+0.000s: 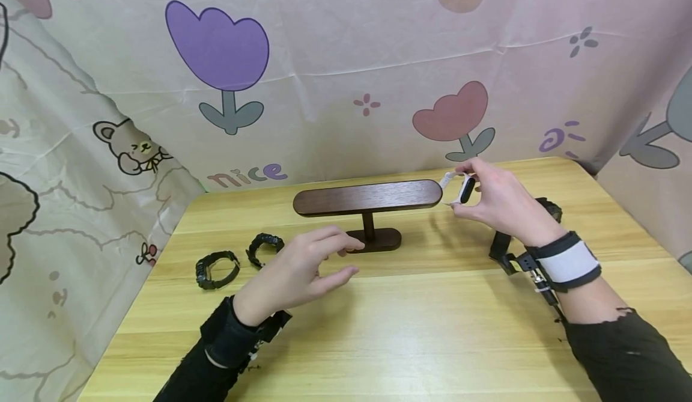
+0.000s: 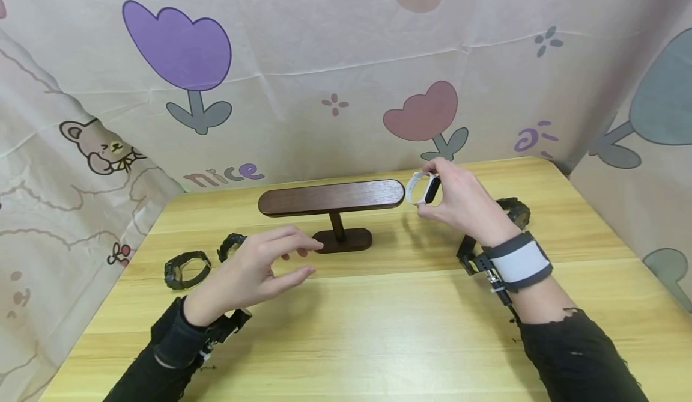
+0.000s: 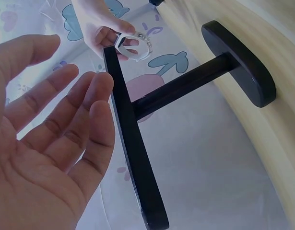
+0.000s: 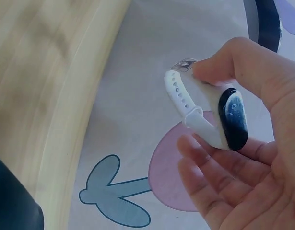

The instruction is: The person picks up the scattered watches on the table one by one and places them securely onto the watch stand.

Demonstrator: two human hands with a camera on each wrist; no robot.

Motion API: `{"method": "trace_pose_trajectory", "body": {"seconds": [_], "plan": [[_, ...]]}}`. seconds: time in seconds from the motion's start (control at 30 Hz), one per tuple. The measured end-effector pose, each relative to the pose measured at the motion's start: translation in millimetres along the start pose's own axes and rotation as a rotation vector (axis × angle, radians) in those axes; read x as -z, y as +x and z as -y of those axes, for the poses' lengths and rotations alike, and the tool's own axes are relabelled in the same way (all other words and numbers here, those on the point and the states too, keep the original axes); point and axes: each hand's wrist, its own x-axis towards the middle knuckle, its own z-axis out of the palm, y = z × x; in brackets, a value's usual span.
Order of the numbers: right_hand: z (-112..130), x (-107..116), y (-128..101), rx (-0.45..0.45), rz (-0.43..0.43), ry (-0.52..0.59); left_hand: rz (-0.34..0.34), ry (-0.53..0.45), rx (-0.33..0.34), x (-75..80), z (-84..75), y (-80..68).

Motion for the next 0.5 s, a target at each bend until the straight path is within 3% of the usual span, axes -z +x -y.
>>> {"method": "trace_pose_trajectory", "body": {"seconds": [0.5], "plan": [[2.0, 1.2, -1.7, 0.015, -0.04, -0.021, -0.039, -0.001, -0.013, 8.4, 4.8, -1.7]]}}
